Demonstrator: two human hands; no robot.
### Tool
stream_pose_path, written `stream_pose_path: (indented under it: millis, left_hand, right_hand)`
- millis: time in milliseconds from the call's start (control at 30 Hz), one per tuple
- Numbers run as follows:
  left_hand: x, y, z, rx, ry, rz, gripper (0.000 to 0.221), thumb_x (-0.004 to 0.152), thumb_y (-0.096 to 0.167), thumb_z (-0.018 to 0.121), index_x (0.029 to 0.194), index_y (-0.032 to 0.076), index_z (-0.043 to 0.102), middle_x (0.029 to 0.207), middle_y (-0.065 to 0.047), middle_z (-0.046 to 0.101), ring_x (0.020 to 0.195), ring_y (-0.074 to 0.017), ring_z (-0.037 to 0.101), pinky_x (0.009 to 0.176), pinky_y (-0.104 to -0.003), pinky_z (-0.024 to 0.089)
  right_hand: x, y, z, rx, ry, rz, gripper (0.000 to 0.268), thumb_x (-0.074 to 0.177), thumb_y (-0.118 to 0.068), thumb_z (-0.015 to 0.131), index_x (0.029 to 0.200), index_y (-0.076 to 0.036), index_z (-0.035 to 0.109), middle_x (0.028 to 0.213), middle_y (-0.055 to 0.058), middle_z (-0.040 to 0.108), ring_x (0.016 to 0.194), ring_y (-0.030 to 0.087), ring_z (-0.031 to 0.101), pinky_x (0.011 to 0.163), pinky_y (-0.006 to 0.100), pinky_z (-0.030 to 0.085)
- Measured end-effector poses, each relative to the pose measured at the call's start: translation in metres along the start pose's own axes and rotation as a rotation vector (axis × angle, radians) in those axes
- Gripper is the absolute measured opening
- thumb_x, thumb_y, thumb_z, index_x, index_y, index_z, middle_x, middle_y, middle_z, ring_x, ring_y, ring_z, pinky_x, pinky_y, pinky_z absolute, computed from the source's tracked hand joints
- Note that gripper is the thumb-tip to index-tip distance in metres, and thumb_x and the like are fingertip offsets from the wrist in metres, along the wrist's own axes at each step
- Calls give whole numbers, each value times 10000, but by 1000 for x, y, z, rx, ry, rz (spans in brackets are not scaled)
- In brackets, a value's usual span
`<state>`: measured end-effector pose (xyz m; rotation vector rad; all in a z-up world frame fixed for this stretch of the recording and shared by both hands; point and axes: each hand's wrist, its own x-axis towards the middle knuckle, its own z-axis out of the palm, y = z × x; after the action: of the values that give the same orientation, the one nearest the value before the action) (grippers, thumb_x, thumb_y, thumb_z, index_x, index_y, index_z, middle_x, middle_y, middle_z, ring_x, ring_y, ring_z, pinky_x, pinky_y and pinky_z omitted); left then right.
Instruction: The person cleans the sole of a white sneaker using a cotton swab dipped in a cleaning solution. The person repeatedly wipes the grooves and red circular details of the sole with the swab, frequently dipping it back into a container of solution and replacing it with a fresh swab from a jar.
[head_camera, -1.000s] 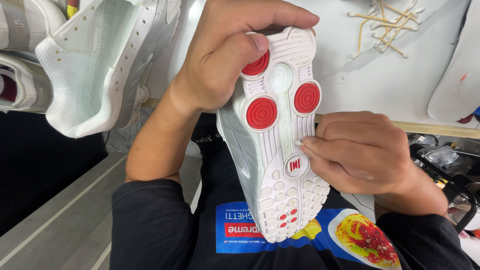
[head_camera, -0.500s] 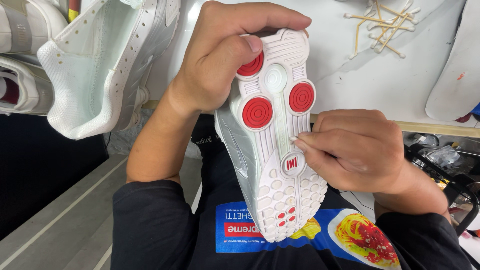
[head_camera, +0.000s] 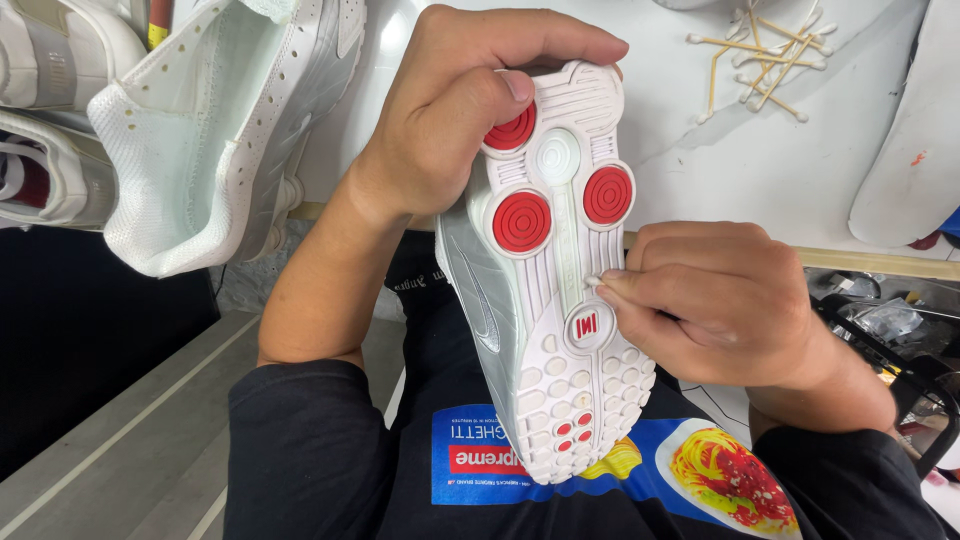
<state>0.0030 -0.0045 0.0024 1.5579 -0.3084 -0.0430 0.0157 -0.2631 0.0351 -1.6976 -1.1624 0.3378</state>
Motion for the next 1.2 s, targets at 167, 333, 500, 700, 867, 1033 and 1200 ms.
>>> stream_pose_path:
  millis: [167,333,500,700,867,1033,1200]
  left_hand:
    - [1,5,0,-28,-5,-35,507,899,180,426,1267,-73,666,1108,-174,761,993,-198,730,884,-273,584]
    - [1,7,-1,3,-3,-41,522,894,190,425,1268,-81,668,1119,-177,763,1000,-205,746,891,-274,600]
    - [1,8,-3,-30,-25,-27,536,892,203,424,1286,-78,653,1139,-176,758,971,-190,757,894,-269,613]
    - [0,12,-5,4,-31,23,515,933,215,443,1303,-73,655,1153,-180,764,1029,-203,766,956,-272,610]
    - [-1,12,-8,14,-39,25,527,922,236,450,1303,-66,653,1135,-172,762,1010,-198,765,932,-266,612]
    - [-4,9,-7,10,-43,45,512,940,224,458,1314,-61,661,1159,-165,772,1031,-199,780,938,-263,610]
    - [-2,7,-6,26,-36,47,510,929,220,457,1297,-66,664,1133,-169,770,998,-203,776,911,-267,614]
  right_hand:
    - [0,-2,1,-21,34,68,131,793,108,773,803,42,661,615,109,553,532,229,573,503,329,440]
    - [-1,-1,8,-19,83,42,144,806,113,781,825,51,653,637,118,557,556,236,582,524,332,454]
    - [-1,1,-4,25,-2,-24,146,805,141,759,811,49,646,619,99,536,586,242,613,527,334,456]
    - [-1,-5,-4,8,37,-17,144,806,141,756,830,62,638,642,104,553,598,238,615,547,337,480]
    - [1,-8,0,-8,47,-42,132,779,146,757,831,93,648,620,93,551,555,238,598,520,351,478]
    - [8,-12,-7,-36,-16,-89,144,764,116,779,822,89,651,618,106,556,553,264,595,503,369,458]
    - [11,-11,-5,-7,10,-20,129,794,114,776,828,65,662,630,101,551,583,252,602,533,366,457]
